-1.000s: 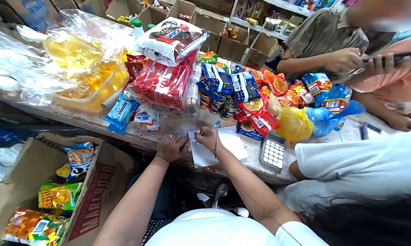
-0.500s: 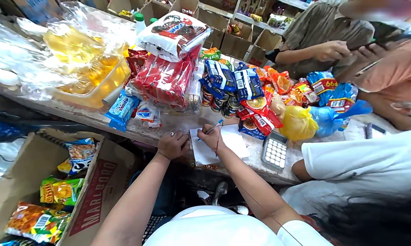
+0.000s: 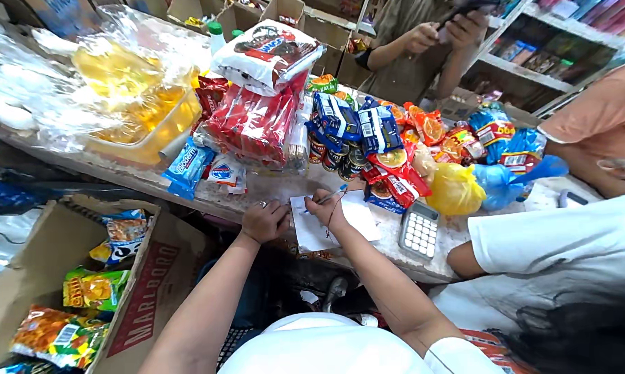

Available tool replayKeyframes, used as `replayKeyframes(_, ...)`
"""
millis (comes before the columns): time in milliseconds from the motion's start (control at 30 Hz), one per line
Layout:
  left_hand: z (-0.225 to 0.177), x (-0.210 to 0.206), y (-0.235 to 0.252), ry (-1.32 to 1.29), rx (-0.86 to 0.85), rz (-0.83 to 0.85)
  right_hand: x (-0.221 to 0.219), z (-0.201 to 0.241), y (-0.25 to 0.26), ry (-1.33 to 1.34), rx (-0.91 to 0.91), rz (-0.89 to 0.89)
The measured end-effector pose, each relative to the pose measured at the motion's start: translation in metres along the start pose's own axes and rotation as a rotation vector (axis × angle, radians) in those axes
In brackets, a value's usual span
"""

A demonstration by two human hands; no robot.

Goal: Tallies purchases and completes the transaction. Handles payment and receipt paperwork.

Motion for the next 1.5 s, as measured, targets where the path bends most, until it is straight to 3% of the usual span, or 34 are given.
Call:
replayKeyframes(133, -0.0004, 0.0002, -0.0001, 0.004, -0.008, -0.003, -0.0006, 0.0001, -0.0008, -0.027, 0.078, 0.004)
replayKeyframes(800, 0.0001, 0.0003, -0.0012, -0.002, -0.005, 0.013, 0.0004, -0.0016, 0.0028, -0.005, 0.000, -0.012)
replayKeyframes(1067, -0.0005, 0.0010, -0.0006, -0.002, -0.006, -0.003, 0.0000, -0.0021, 0.0002, -0.006, 0.079, -0.017)
replayKeyframes(1233, -0.0013, 0.0031, 0.0009, 0.015, -0.013, -0.031, 0.0004, 0.0051, -0.0051, -0.011, -0.085, -0.027)
replayKeyframes(1500, -0.0019, 0.0023, 0.0007, 0.023, -0.007, -0.043, 0.0018, 0.0011, -0.0044, -0.005, -0.036, -0.038)
Point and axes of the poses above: each hand's wrist, its own y-axis towards the middle knuckle, its own x-axis out of the back of the hand, z = x × y, the point moved 5 cm from there along y, towards the middle knuckle, and after that the axes turned 2 degrees about z, right-handed, at the moved point
